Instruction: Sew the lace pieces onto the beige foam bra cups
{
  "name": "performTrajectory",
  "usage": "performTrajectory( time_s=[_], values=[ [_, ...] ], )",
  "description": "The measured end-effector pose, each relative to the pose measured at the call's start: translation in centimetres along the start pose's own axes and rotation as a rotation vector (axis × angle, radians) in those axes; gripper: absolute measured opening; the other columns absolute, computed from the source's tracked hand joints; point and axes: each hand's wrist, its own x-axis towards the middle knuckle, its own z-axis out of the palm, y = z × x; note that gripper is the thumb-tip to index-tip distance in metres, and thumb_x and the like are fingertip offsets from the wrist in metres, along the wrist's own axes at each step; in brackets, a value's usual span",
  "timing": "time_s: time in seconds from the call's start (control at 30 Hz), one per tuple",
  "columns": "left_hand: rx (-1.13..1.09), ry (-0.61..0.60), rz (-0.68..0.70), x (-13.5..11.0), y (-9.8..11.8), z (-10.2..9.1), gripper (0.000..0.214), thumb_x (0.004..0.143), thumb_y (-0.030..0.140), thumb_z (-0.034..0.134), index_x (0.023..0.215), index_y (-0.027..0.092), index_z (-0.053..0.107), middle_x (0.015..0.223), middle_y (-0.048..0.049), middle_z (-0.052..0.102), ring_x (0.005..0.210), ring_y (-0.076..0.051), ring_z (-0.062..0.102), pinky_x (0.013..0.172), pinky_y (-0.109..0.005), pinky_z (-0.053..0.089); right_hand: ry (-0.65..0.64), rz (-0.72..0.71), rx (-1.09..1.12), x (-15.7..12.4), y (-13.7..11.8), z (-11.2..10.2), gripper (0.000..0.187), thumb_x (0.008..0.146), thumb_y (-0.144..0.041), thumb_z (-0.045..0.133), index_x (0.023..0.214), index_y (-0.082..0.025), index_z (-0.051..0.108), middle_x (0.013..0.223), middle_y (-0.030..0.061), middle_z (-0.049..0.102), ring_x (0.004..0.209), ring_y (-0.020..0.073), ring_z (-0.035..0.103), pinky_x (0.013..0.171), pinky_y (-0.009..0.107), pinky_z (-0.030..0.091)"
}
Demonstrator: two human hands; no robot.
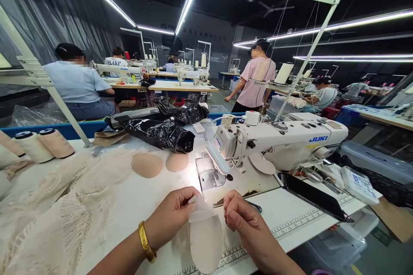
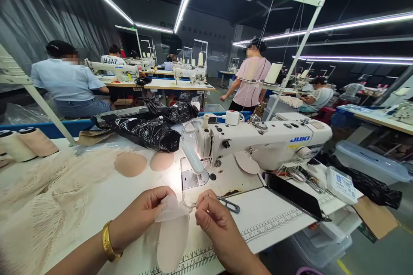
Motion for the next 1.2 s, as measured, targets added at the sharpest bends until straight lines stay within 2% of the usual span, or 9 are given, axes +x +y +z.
performTrajectory(
  time_s=[0.07,0.2,0.3,0.43,0.53,0.7,0.93,1.07,1.2],
  values=[
    [0.02,-0.037,0.01,-0.1,0.1,0.4,0.038,0.077,0.051,0.078,0.075,0.015,0.065,0.072,0.0007,0.058,0.069,-0.016,0.049,0.063,-0.025,0.038,0.016,0.011,0.216,-0.1,0.1,0.9,0.042,0.099,-0.051,0.063,0.074,-0.02,0.053,0.093,0.0017,0.052,0.069,0.0127,0.043,0.066,0.028,0.033],
    [0.051,-0.126,0.013,-0.4,0.2,0.7,0.041,0.079,0.056,0.076,0.084,0.015,0.072,0.08,-0.0029,0.065,0.074,-0.018,0.053,0.066,-0.026,0.04,-0.05,0.048,0.487,-0.1,0.3,2.4,0.04,0.103,-0.049,0.058,0.075,-0.02,0.051,0.073,-0.0043,0.044,0.053,0.0079,0.029,0.054,0.026,0.024],
    [0.059,-0.153,0.009,-0.5,0.2,0.5,0.048,0.078,0.063,0.074,0.074,0.015,0.069,0.072,-0.0012,0.059,0.069,-0.017,0.049,0.062,-0.026,0.037,-0.048,0.076,0.355,-0.3,0.4,2.2,0.043,0.104,-0.051,0.055,0.075,-0.021,0.048,0.073,-0.0037,0.04,0.059,0.0111,0.03,0.056,0.027,0.024],
    [0.063,-0.078,0.016,-0.5,-0.2,0.3,0.053,0.079,0.063,0.072,0.06,0.017,0.052,0.062,0.003,0.044,0.062,-0.014,0.039,0.057,-0.026,0.033,-0.042,0.094,0.075,-0.6,0.4,1.0,0.044,0.106,-0.054,0.049,0.077,-0.022,0.047,0.075,-0.0026,0.039,0.067,0.0143,0.034,0.061,0.028,0.028],
    [0.031,-0.083,-0.009,-0.5,-0.3,0.6,0.043,0.077,0.056,0.074,0.067,0.016,0.061,0.066,0.0015,0.052,0.064,-0.015,0.045,0.059,-0.026,0.036,-0.019,0.068,0.004,-0.6,0.3,0.8,0.044,0.107,-0.053,0.046,0.077,-0.022,0.047,0.077,-0.0017,0.04,0.07,0.0152,0.035,0.064,0.029,0.03],
    [0.08,-0.172,-0.047,-0.8,0.1,1.2,0.025,0.074,0.039,0.076,0.077,0.014,0.076,0.069,-0.0001,0.06,0.066,-0.016,0.05,0.063,-0.026,0.039,-0.026,0.038,0.06,-0.6,0.1,1.6,0.043,0.108,-0.051,0.045,0.077,-0.021,0.048,0.079,-0.0005,0.044,0.07,0.015,0.038,0.066,0.03,0.031],
    [-0.016,-0.084,0.045,-0.6,0.6,1.1,0.024,0.069,0.033,0.075,0.059,0.017,0.062,0.073,0.0023,0.05,0.068,-0.014,0.047,0.061,-0.024,0.038,-0.055,0.079,0.095,-0.7,0.5,1.6,0.043,0.106,-0.055,0.048,0.078,-0.022,0.047,0.073,-0.0033,0.039,0.064,0.0133,0.032,0.059,0.029,0.027],
    [-0.093,-0.18,-0.071,-0.6,0.3,0.8,0.038,0.074,0.051,0.079,0.076,0.015,0.067,0.072,-0.0006,0.059,0.066,-0.016,0.052,0.061,-0.026,0.04,-0.037,0.121,0.156,-0.5,0.7,1.3,0.043,0.105,-0.056,0.05,0.079,-0.022,0.046,0.073,-0.0039,0.038,0.064,0.0129,0.03,0.059,0.028,0.026],
    [-0.013,-0.07,-0.031,-0.6,0.3,0.2,0.045,0.076,0.058,0.077,0.073,0.014,0.068,0.072,-0.0019,0.061,0.068,-0.017,0.052,0.061,-0.027,0.039,-0.045,0.094,0.224,-0.5,0.7,1.2,0.042,0.107,-0.052,0.049,0.077,-0.022,0.045,0.073,-0.0042,0.038,0.063,0.0122,0.03,0.059,0.028,0.026]
  ],
)
